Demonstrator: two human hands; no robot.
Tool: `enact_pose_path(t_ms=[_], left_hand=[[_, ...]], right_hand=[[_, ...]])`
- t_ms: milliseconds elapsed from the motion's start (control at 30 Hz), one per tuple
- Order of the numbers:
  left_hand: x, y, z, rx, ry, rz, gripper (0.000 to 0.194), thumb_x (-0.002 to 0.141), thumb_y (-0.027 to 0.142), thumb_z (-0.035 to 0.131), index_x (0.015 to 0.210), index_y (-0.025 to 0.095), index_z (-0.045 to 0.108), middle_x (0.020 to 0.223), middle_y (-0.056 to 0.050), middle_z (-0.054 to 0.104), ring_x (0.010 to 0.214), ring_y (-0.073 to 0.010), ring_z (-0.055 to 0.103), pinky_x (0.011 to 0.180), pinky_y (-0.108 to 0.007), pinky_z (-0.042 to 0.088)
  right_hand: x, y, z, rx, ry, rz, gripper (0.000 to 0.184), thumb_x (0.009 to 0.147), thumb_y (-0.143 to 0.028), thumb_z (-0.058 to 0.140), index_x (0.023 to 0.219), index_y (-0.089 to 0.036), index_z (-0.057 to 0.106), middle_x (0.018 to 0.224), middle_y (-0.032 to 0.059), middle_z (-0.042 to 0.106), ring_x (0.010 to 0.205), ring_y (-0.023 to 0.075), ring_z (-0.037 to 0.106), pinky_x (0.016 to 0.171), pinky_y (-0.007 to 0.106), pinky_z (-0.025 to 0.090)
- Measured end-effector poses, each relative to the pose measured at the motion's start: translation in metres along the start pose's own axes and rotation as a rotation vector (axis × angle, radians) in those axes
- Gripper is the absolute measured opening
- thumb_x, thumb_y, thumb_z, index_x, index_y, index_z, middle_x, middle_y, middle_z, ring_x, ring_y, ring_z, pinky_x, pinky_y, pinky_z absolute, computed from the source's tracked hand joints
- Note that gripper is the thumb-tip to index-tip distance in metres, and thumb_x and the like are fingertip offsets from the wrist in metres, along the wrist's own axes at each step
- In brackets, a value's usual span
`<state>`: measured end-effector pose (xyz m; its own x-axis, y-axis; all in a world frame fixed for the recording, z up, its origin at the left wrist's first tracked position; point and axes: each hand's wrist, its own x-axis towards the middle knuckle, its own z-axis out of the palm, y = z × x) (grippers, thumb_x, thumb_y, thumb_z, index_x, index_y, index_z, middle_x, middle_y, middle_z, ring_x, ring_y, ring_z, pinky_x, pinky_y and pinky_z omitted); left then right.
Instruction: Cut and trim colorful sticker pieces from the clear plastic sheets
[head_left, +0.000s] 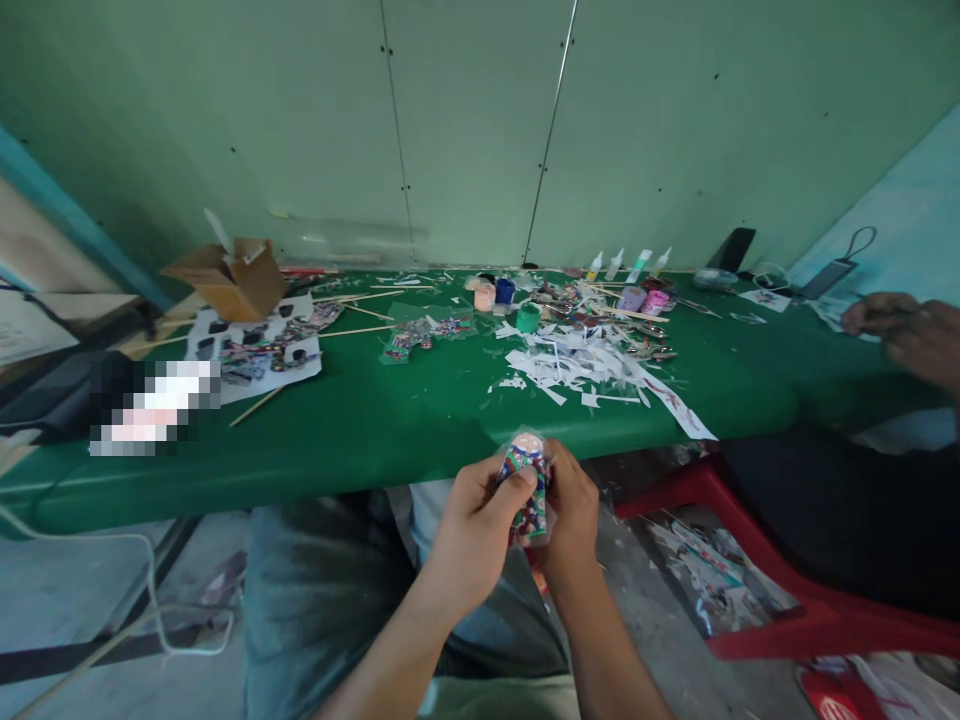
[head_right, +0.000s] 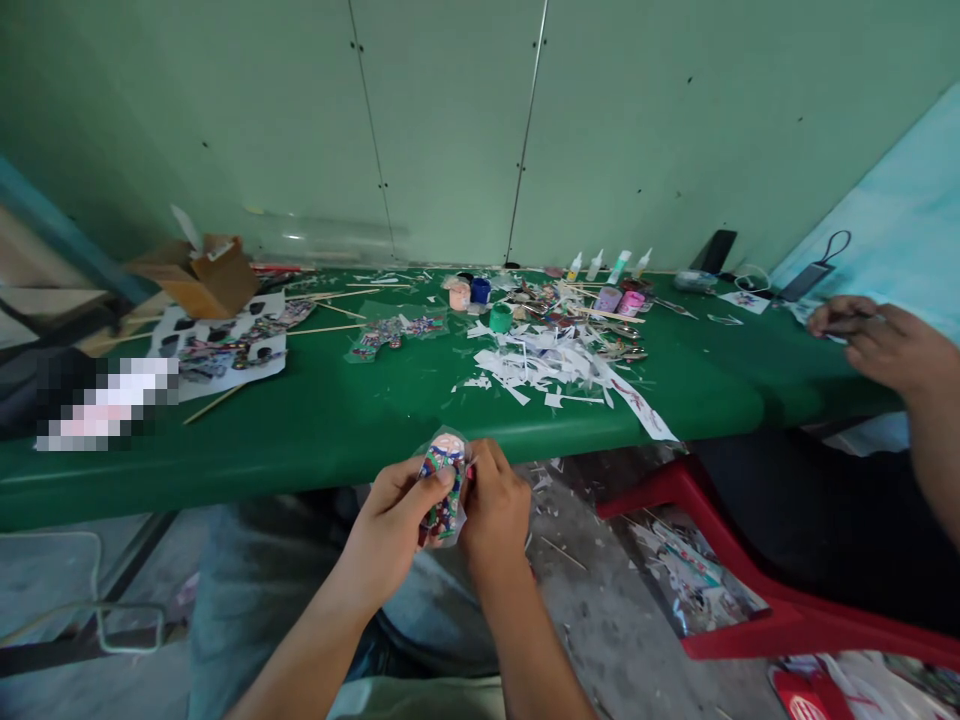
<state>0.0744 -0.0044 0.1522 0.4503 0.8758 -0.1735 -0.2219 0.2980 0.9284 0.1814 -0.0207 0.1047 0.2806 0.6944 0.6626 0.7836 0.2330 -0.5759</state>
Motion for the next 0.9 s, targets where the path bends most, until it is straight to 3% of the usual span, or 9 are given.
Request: enact_pose_path(t_ms=[467,667,800,900], left_hand=[[-0.001,-0.002,0.002,-0.028,0.041,-0.087,0.029,0.072,0.041,0.066,0.064,0.015,0.056,0.053,0.004,0.045,0.047,-0.0067,0.042,0.039,-0.016,0.037],[-0.005,-0.003,0.003,-0.016,0.092,-0.158,0.027,0.065,0.037,0.071,0.07,0.015,0.058,0.05,0.006,0.047,0.04,-0.0052,0.041,0.035,-0.016,0.031],[-0.004,-0.003,0.001,0.023,0.08,-0.154,0.031,0.066,0.042,0.069,0.07,0.015,0.055,0.047,0.006,0.046,0.032,-0.0045,0.037,0.031,-0.017,0.027],[0.0,-0.005,-0.002,0.054,0.066,-0.132,0.031,0.069,0.044,0.066,0.07,0.016,0.053,0.048,0.006,0.047,0.032,-0.0055,0.039,0.03,-0.018,0.029]], right_hand=[[0.004,-0.003,-0.003,0.003,-0.034,0.074,0.013,0.086,-0.021,0.045,0.074,-0.02,0.052,0.064,-0.0024,0.052,0.056,0.0113,0.048,0.053,0.021,0.033],[0.02,0.004,-0.005,0.049,-0.035,0.234,0.014,0.079,-0.017,0.043,0.069,-0.02,0.052,0.061,-0.0033,0.05,0.056,0.0113,0.044,0.055,0.023,0.031],[0.029,0.013,-0.01,0.352,-0.086,0.433,0.014,0.075,-0.018,0.045,0.068,-0.019,0.056,0.058,-0.0042,0.047,0.053,0.0107,0.041,0.053,0.023,0.031],[0.029,0.012,-0.018,0.632,-0.165,0.555,0.017,0.082,-0.028,0.049,0.079,-0.018,0.062,0.054,-0.0067,0.039,0.045,0.0089,0.031,0.046,0.023,0.025]])
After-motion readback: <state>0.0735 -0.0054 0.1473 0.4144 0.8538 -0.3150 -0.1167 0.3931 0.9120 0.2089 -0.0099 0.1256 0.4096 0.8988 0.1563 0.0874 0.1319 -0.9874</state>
